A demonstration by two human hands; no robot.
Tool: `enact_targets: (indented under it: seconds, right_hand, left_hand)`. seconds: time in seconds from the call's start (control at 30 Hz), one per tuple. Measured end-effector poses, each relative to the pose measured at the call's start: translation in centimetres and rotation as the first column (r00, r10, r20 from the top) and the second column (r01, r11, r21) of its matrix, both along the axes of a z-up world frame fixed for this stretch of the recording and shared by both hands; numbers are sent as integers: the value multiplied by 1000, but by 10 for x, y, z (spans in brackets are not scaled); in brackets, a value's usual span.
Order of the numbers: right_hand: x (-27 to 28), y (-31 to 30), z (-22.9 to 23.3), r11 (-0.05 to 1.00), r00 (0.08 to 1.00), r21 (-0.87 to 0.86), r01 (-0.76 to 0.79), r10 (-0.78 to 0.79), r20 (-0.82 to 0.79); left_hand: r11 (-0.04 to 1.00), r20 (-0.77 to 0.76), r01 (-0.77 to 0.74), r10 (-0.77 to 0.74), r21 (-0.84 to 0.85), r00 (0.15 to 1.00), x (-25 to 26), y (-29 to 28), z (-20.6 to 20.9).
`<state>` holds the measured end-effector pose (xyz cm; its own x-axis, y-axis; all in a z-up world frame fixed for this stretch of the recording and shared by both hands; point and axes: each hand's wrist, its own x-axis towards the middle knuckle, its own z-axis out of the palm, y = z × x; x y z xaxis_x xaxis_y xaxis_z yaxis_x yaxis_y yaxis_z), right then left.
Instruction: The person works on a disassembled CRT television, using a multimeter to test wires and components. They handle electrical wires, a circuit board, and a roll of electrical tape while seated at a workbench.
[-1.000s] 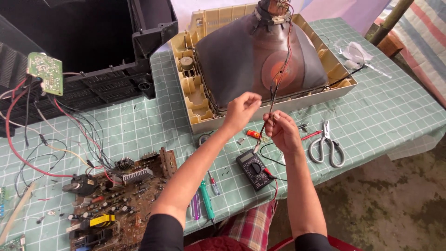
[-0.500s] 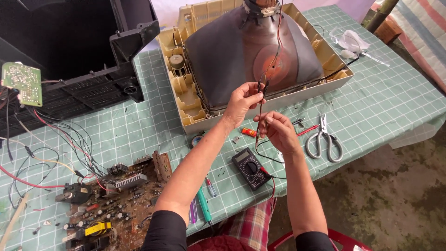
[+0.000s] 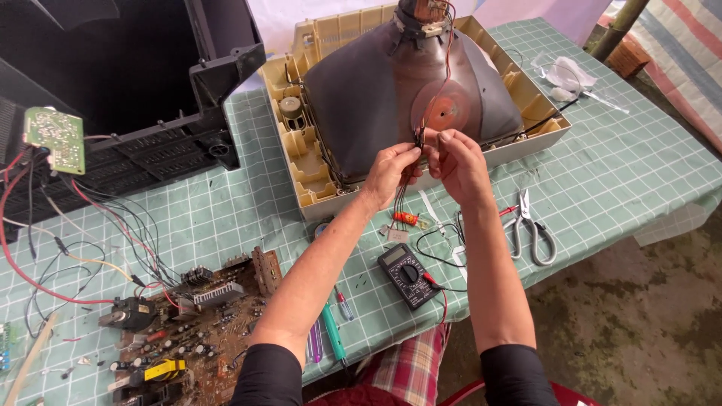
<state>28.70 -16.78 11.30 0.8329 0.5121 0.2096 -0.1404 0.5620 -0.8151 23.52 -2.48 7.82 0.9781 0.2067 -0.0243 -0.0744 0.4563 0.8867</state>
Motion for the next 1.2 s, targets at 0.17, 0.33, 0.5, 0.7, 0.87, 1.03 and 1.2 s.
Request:
enact_targets:
  seconds: [0.17, 0.33, 0.5, 0.7, 0.87, 1.03, 1.2]
  right_hand:
    - [12, 12, 4, 995, 999, -95, 23, -19, 50]
    - [18, 20, -2, 989, 990, -90, 120, -112, 91]
    - [13, 11, 9, 995, 995, -6, 95, -95, 35]
    - [2, 27, 27, 990, 994, -106, 99, -92, 63]
    - [19, 43, 9, 980, 982, -129, 149, -131, 138]
    - [19, 49, 3, 950, 939, -110, 293, -265, 218]
    - [21, 44, -2, 952, 938, -95, 291, -265, 224]
  left_hand:
    - [996, -32, -68, 70, 54, 997, 8, 7, -4]
    - [972, 4, -224, 224, 68, 975, -5, -5, 19]
    - [948, 31, -312, 311, 64, 950, 3, 1, 7]
    - [946, 2, -296, 298, 130, 954, -7, 4, 21]
    - [929, -56, -320, 336, 187, 940, 2, 8, 14]
    - [925, -63, -366, 374, 103, 925, 2, 3, 18]
    - [910, -7, -416, 416, 2, 910, -3, 2, 23]
